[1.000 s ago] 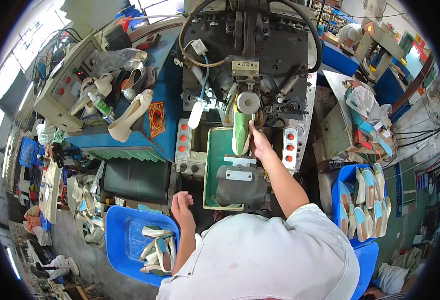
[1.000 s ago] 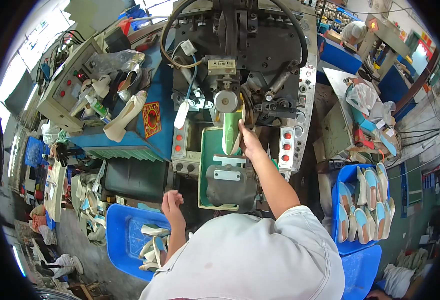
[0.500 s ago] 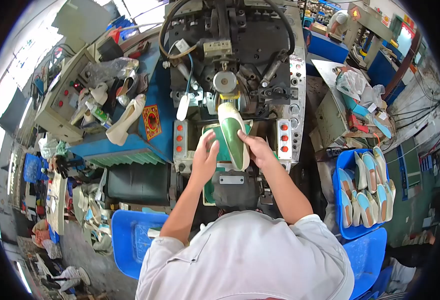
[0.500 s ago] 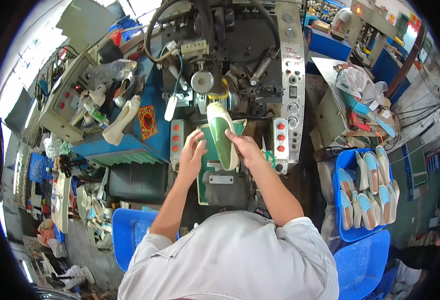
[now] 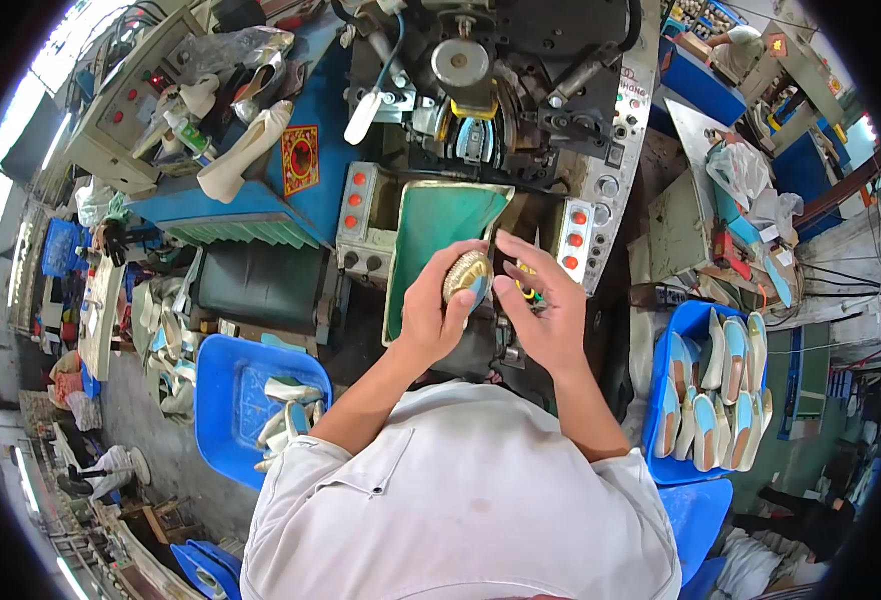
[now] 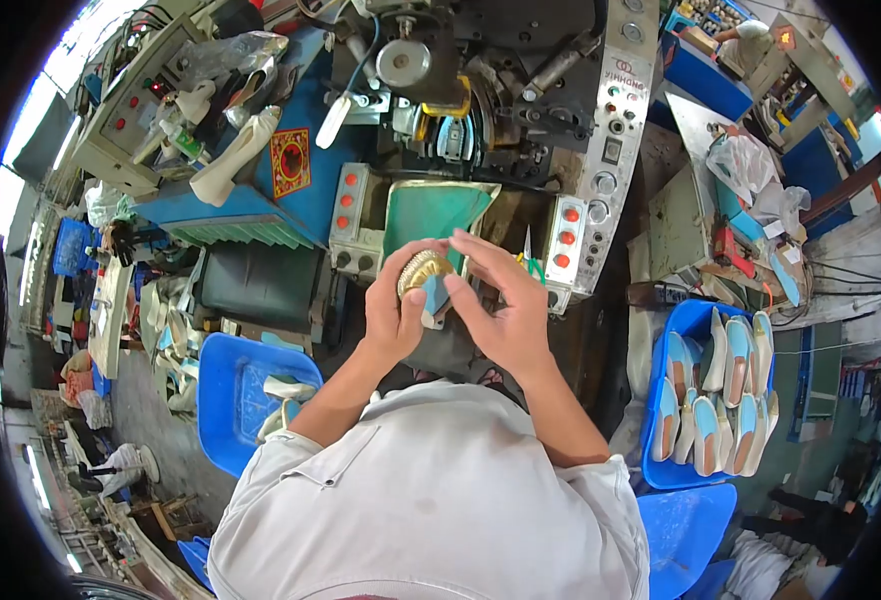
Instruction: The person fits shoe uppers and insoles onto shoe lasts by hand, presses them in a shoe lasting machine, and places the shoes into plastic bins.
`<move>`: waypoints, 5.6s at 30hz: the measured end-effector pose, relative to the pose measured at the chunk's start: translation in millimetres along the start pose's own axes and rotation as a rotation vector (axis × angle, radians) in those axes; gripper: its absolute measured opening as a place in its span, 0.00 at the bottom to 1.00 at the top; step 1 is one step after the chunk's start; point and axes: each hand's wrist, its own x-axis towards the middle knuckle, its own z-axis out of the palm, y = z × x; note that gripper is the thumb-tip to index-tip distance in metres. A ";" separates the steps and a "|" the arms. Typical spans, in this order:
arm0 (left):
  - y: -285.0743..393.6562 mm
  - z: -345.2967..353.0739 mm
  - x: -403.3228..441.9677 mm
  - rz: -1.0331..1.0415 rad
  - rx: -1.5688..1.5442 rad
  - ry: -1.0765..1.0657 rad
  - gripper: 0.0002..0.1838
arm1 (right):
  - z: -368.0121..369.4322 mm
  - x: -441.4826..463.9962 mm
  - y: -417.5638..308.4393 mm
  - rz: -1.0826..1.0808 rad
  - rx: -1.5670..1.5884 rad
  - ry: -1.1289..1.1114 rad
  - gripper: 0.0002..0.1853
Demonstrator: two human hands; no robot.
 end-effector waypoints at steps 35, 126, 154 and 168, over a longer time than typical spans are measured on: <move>62.7 -120.1 -115.4 -0.076 0.262 0.439 0.16 | 171.6 -53.2 3.0 -0.080 0.495 -0.744 0.25; -60.6 -106.2 -43.0 0.181 -0.301 -0.302 0.18 | 4.8 -40.1 28.1 0.121 -0.024 -0.657 0.25; -48.5 -89.6 -28.3 0.062 -0.053 -0.185 0.33 | 3.9 -20.2 33.9 0.011 -0.159 -0.458 0.31; -125.8 -41.3 78.5 -0.516 -0.392 -0.026 0.20 | 82.5 54.0 130.9 0.362 0.447 0.228 0.25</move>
